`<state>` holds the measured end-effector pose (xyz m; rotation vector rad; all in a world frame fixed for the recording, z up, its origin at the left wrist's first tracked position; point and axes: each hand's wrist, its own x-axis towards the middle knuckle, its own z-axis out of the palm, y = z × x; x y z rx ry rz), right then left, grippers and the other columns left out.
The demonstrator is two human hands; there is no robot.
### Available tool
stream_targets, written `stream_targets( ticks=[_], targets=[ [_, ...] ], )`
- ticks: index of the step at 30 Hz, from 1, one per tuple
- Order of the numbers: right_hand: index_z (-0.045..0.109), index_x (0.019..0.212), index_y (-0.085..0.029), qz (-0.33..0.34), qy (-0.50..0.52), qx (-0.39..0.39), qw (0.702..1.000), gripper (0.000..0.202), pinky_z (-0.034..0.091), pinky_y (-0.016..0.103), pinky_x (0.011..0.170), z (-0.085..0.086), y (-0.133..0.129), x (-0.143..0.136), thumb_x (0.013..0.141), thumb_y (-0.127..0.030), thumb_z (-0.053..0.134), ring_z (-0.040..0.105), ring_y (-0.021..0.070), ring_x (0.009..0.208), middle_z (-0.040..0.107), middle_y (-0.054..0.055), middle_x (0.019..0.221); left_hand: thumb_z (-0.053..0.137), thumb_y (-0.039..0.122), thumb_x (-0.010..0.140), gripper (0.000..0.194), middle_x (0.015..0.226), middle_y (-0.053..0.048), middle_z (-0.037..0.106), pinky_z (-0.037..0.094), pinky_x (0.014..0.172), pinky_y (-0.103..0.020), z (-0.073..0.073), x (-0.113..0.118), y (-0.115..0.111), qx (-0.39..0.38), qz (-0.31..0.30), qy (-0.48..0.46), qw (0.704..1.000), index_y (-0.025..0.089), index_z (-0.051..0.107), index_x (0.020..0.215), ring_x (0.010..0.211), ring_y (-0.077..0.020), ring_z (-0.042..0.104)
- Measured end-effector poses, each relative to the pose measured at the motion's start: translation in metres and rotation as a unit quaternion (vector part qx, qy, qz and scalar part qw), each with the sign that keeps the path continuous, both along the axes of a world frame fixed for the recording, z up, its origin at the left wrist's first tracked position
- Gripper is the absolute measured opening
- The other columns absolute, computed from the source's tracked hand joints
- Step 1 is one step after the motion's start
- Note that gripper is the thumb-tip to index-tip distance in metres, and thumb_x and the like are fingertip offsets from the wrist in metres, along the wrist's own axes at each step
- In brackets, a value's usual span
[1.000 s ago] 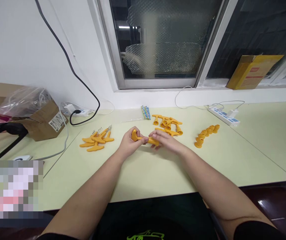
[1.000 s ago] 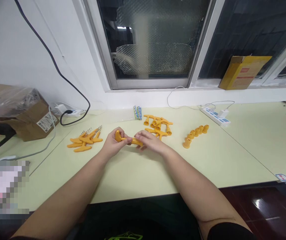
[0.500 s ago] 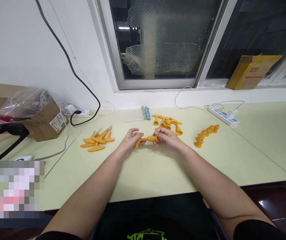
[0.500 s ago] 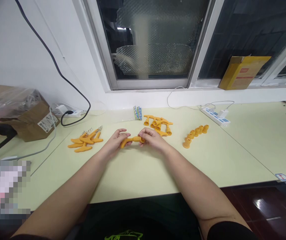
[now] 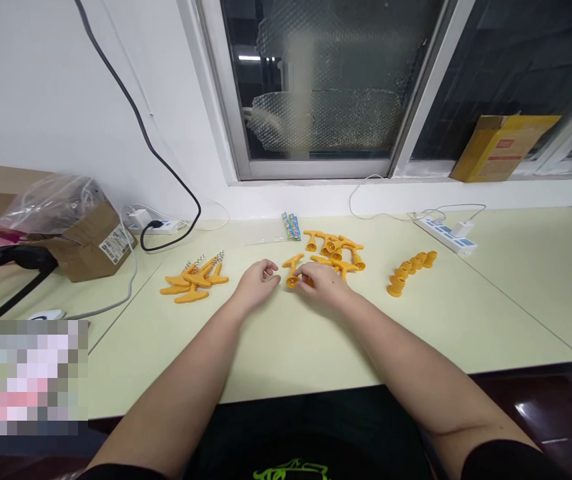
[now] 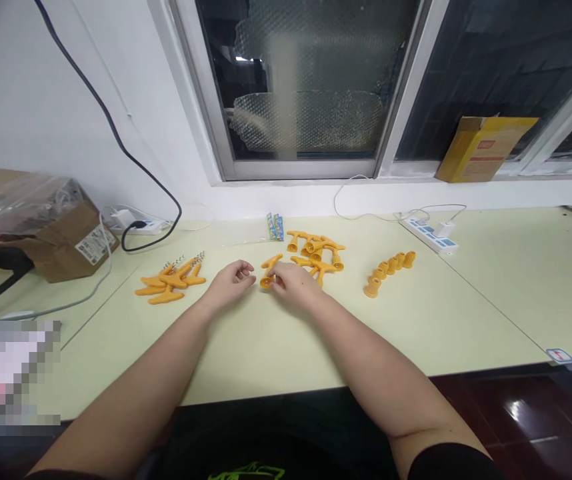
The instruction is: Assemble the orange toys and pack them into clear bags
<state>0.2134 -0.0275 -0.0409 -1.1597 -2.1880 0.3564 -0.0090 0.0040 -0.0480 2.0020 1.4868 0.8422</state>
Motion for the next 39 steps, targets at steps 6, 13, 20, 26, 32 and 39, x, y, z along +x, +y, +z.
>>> stream_targets(
  ticks=[6,13,20,26,32,39],
  targets=[
    [0.068,0.084,-0.021,-0.108,-0.125,0.03,0.986,0.009,0.037,0.041,0.086,0.004,0.001,-0.01,0.091,-0.023,0.062,0.057,0.026,0.094,0.073,0.007,0.088,0.063,0.039,0.085,0.039,0.121,-0.008,0.071,0.049,0.095,-0.037,0.0,0.007,-0.009,0.006,-0.125,0.031,0.992,0.023,0.071,0.119,0.111,-0.0272,0.065],
    [0.074,0.098,-0.022,-0.047,-0.112,0.028,0.992,0.014,0.041,0.042,0.088,0.004,-0.005,0.006,0.089,-0.029,0.064,0.057,0.0268,0.098,0.073,0.008,0.096,0.055,0.029,0.09,0.045,0.137,-0.009,0.064,0.036,0.111,-0.049,0.0,0.005,-0.005,0.075,-0.112,0.123,0.983,0.026,0.063,0.134,0.13,-0.0319,0.053],
    [0.074,0.109,-0.022,-0.306,-0.061,-0.046,0.949,0.032,0.045,0.044,0.096,0.021,0.008,0.104,0.086,-0.04,0.064,0.06,0.0297,0.108,0.067,0.012,0.114,0.058,0.027,0.084,0.049,0.147,-0.021,0.05,0.024,0.112,-0.065,0.014,-0.051,0.015,0.074,0.282,0.23,0.929,0.02,0.062,0.133,0.143,-0.0394,0.033],
    [0.071,0.12,-0.023,-0.506,-0.048,-0.17,0.844,0.048,0.048,0.045,0.095,0.02,0.018,0.181,0.079,-0.048,0.067,0.059,0.0327,0.117,0.061,0.014,0.129,0.056,0.022,0.082,0.045,0.142,-0.021,0.054,0.017,0.11,-0.072,0.005,-0.072,0.032,-0.057,0.291,0.263,0.918,0.02,0.066,0.126,0.139,-0.0419,0.038],
    [0.072,0.114,-0.022,-0.518,-0.042,-0.193,0.832,0.038,0.05,0.039,0.094,0.018,0.019,0.199,0.077,-0.029,0.069,0.065,0.0274,0.109,0.067,0.011,0.123,0.059,0.008,0.075,0.048,0.131,-0.016,0.064,0.019,0.111,-0.069,0.007,-0.073,0.034,-0.054,0.308,0.222,0.923,0.026,0.071,0.118,0.128,-0.0392,0.052],
    [0.072,0.11,-0.019,-0.541,-0.005,-0.205,0.816,0.04,0.052,0.036,0.082,0.015,0.011,0.224,0.071,-0.021,0.071,0.068,0.0247,0.093,0.071,0.01,0.111,0.047,0.012,0.088,0.036,0.121,-0.01,0.069,0.037,0.108,-0.048,0.012,-0.072,0.025,0.113,0.278,0.082,0.95,0.024,0.068,0.115,0.116,-0.0289,0.061]
  ],
)
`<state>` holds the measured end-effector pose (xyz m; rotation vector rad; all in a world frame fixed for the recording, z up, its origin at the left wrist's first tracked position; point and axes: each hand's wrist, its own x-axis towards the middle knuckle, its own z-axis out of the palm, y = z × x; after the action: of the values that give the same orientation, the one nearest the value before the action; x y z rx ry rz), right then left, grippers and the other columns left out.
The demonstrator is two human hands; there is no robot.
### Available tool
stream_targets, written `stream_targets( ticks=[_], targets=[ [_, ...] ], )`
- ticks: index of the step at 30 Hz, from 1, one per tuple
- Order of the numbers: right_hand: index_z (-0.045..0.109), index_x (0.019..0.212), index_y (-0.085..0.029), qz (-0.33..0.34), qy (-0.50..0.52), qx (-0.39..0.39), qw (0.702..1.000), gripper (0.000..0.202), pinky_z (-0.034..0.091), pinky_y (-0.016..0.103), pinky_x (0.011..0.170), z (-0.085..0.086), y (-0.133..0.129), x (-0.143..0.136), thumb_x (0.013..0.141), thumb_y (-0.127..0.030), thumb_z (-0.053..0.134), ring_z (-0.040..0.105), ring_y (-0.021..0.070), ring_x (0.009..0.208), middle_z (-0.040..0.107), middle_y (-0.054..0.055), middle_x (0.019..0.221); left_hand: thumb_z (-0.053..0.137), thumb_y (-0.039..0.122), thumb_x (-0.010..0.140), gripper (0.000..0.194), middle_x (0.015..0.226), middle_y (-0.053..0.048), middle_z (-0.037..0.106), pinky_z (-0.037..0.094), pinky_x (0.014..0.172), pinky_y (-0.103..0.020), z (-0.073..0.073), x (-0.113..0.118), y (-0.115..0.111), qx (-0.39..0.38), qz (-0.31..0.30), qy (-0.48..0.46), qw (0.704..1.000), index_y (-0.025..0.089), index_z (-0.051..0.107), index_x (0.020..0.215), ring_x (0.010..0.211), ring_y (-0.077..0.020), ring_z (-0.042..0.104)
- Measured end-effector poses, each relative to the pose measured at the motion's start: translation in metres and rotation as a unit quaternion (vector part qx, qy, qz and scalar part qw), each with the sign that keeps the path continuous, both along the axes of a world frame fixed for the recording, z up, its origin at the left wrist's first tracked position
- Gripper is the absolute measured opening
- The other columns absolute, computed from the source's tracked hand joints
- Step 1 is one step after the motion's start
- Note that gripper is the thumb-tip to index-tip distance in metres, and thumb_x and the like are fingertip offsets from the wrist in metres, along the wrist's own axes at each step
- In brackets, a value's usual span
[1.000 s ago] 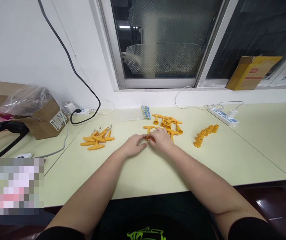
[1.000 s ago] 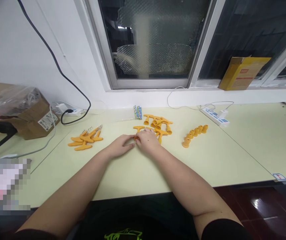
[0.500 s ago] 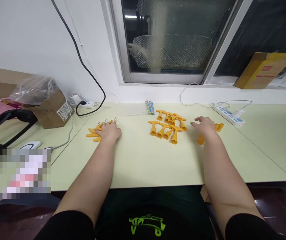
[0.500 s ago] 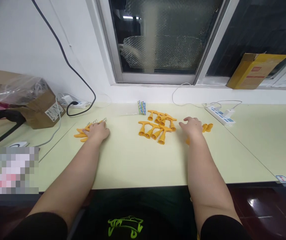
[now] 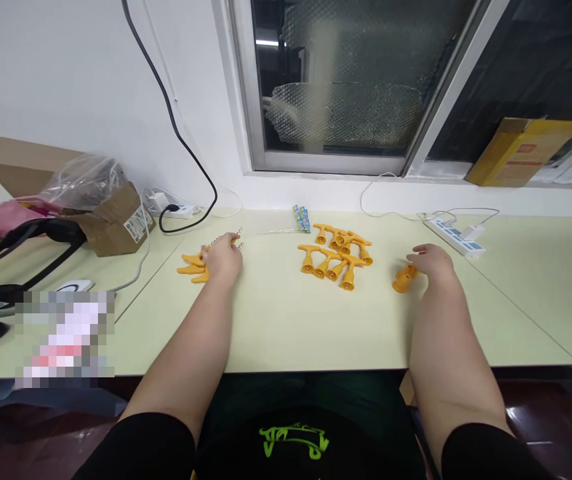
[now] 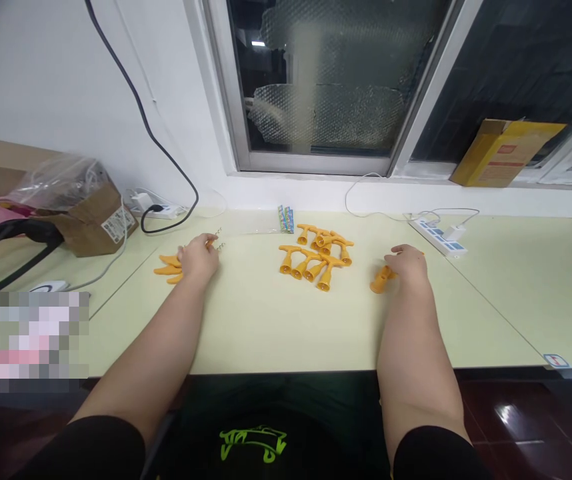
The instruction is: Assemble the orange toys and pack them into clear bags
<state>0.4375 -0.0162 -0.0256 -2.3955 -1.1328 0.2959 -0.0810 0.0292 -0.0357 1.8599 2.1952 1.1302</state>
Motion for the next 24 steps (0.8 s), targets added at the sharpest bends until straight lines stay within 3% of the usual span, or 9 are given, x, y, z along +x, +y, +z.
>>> stream_targets(
  ticks=[4,8,10,13,15,17,20,24],
  targets=[
    [0.073,0.104,-0.018,0.01,0.008,-0.007,1.0,0.037,0.051,0.036,0.073,-0.007,0.0,0.005,0.067,-0.015,0.07,0.067,0.0229,0.08,0.071,0.009,0.095,0.052,0.021,0.089,0.036,0.119,-0.008,0.069,0.046,0.098,-0.039,0.005,0.01,-0.008,0.083,-0.144,-0.078,0.983,0.023,0.064,0.123,0.104,-0.025,0.064],
    [0.071,0.095,-0.018,0.014,0.011,0.008,1.0,0.031,0.05,0.036,0.07,-0.007,0.0,-0.001,0.064,-0.014,0.069,0.064,0.0213,0.072,0.071,0.008,0.089,0.062,0.025,0.081,0.035,0.122,-0.008,0.064,0.053,0.086,-0.036,0.005,0.026,-0.01,0.084,-0.206,-0.241,0.945,0.022,0.066,0.115,0.093,-0.0197,0.063],
    [0.07,0.091,-0.02,0.027,0.003,0.017,0.999,0.028,0.051,0.036,0.073,-0.005,0.0,-0.009,0.063,-0.015,0.07,0.064,0.0215,0.076,0.071,0.007,0.091,0.067,0.025,0.075,0.036,0.119,-0.007,0.061,0.055,0.08,-0.035,0.004,0.033,-0.009,0.041,-0.226,-0.387,0.893,0.021,0.065,0.111,0.086,-0.0163,0.062],
    [0.068,0.089,-0.021,0.056,0.007,0.004,0.998,0.026,0.051,0.037,0.077,-0.001,-0.001,-0.025,0.063,-0.016,0.071,0.066,0.0219,0.082,0.072,0.005,0.094,0.069,0.025,0.071,0.039,0.104,-0.005,0.061,0.057,0.078,-0.035,0.006,0.04,-0.011,-0.064,-0.255,-0.574,0.776,0.019,0.066,0.109,0.078,-0.0135,0.061],
    [0.067,0.088,-0.022,0.071,0.02,-0.013,0.997,0.026,0.052,0.037,0.076,0.0,-0.002,-0.036,0.063,-0.017,0.073,0.066,0.0219,0.082,0.072,0.006,0.094,0.067,0.028,0.074,0.038,0.097,-0.006,0.062,0.058,0.078,-0.035,0.008,0.043,-0.012,-0.116,-0.276,-0.636,0.712,0.016,0.067,0.11,0.079,-0.0146,0.062],
    [0.067,0.088,-0.022,0.083,0.03,-0.025,0.996,0.027,0.051,0.036,0.071,0.0,-0.002,-0.043,0.062,-0.02,0.075,0.065,0.0224,0.082,0.072,0.007,0.094,0.065,0.026,0.076,0.038,0.097,-0.009,0.065,0.058,0.079,-0.033,0.009,0.046,-0.015,-0.14,-0.291,-0.662,0.677,0.012,0.068,0.111,0.082,-0.0159,0.064],
    [0.066,0.086,-0.021,0.089,0.031,-0.006,0.996,0.026,0.049,0.034,0.065,0.001,-0.002,-0.05,0.062,-0.021,0.074,0.063,0.022,0.079,0.071,0.008,0.092,0.07,0.013,0.072,0.043,0.104,-0.011,0.068,0.057,0.08,-0.025,0.011,0.052,-0.018,-0.15,-0.31,-0.664,0.664,0.01,0.067,0.115,0.087,-0.0142,0.066],
    [0.063,0.086,-0.022,0.128,0.016,0.133,0.983,0.02,0.045,0.029,0.065,0.005,-0.004,-0.064,0.067,-0.025,0.068,0.058,0.0173,0.072,0.066,0.002,0.082,0.077,0.006,0.069,0.054,0.107,-0.011,0.071,0.055,0.076,-0.02,0.009,0.061,-0.023,-0.145,-0.318,-0.653,0.672,0.013,0.061,0.12,0.084,-0.0105,0.067]
  ],
)
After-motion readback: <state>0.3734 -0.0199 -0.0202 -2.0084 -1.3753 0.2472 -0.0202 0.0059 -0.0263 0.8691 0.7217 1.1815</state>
